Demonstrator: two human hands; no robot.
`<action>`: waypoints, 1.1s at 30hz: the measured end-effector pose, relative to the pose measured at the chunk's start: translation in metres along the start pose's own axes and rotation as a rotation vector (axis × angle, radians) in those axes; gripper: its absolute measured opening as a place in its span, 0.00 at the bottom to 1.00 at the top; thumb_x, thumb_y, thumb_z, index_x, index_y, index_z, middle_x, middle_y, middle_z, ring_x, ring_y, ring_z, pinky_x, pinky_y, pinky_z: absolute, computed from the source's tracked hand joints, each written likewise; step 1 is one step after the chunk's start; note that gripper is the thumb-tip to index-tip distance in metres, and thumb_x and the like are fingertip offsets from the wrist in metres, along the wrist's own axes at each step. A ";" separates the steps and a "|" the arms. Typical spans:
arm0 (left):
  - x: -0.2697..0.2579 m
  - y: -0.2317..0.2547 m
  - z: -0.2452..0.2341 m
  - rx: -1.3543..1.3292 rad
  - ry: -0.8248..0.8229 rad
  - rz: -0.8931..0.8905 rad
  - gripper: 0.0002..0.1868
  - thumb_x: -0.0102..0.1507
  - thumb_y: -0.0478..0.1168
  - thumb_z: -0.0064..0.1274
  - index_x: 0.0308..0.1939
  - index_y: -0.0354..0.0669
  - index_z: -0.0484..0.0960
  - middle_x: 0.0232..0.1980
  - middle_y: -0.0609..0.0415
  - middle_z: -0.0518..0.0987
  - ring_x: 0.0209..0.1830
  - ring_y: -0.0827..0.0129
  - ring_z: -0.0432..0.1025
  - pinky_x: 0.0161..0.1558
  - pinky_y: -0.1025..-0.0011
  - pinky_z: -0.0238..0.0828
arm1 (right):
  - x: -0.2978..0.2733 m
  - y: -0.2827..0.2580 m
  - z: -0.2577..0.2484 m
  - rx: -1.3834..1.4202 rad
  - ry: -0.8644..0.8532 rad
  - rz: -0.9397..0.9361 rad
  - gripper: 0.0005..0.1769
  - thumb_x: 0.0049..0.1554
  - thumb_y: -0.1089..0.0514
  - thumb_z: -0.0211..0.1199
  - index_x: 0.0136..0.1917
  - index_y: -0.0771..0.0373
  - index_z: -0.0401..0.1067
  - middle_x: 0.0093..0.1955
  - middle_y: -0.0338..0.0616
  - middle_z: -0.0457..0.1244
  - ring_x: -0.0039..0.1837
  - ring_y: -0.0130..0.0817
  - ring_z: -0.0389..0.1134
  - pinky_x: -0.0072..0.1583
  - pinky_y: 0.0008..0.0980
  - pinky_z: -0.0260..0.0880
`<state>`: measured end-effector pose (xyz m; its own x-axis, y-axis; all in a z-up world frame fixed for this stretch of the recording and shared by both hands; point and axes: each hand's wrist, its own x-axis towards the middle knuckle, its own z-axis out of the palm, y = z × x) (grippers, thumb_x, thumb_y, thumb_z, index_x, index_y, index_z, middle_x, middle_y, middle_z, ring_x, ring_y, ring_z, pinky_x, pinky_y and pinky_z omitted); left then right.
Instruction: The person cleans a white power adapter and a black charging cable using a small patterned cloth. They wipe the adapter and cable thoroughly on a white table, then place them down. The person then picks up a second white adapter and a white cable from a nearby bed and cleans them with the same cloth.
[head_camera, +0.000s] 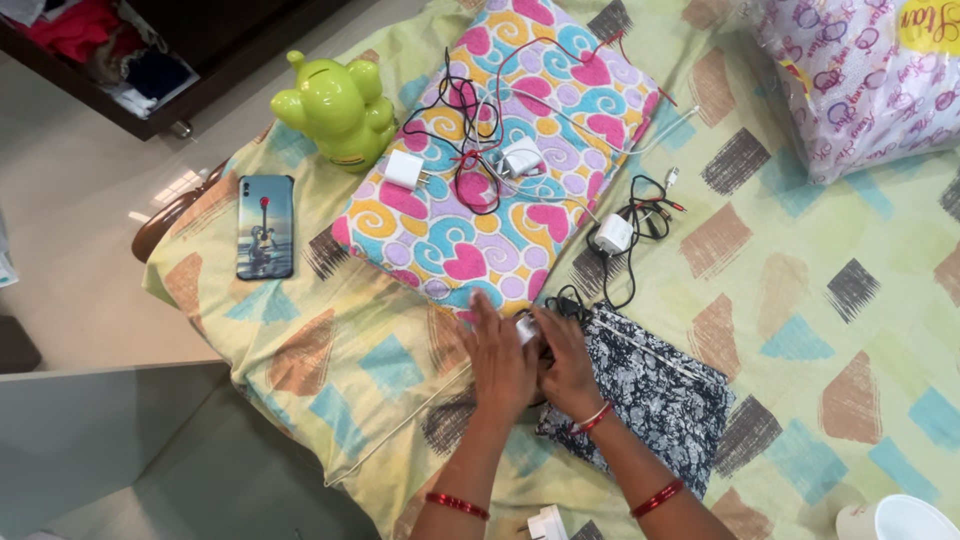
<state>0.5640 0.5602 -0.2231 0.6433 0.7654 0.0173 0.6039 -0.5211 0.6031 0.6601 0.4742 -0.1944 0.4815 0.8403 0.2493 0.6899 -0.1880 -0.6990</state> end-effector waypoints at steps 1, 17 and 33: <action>0.014 0.000 0.000 0.024 -0.136 -0.030 0.30 0.64 0.50 0.52 0.63 0.34 0.65 0.82 0.27 0.44 0.83 0.38 0.39 0.76 0.35 0.28 | 0.006 0.007 0.000 0.008 -0.020 -0.036 0.34 0.52 0.68 0.61 0.72 0.65 0.64 0.70 0.55 0.62 0.69 0.54 0.61 0.70 0.45 0.60; 0.052 -0.026 0.017 -0.120 -0.407 -0.130 0.41 0.68 0.60 0.45 0.67 0.22 0.62 0.81 0.28 0.42 0.84 0.40 0.36 0.74 0.36 0.35 | 0.149 0.087 0.009 -0.261 0.097 -0.172 0.29 0.56 0.58 0.67 0.69 0.67 0.66 0.80 0.58 0.49 0.77 0.62 0.55 0.74 0.52 0.56; 0.060 -0.038 0.023 -0.199 -0.454 -0.161 0.45 0.70 0.59 0.45 0.71 0.20 0.51 0.81 0.24 0.41 0.83 0.38 0.37 0.75 0.35 0.33 | 0.253 0.174 -0.036 -0.352 -0.261 0.330 0.73 0.33 0.38 0.82 0.80 0.69 0.48 0.80 0.59 0.42 0.82 0.53 0.40 0.79 0.40 0.47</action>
<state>0.5903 0.6170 -0.2638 0.7158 0.5660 -0.4090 0.6391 -0.2949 0.7104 0.9209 0.6359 -0.2287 0.5841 0.7975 -0.1511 0.6856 -0.5845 -0.4339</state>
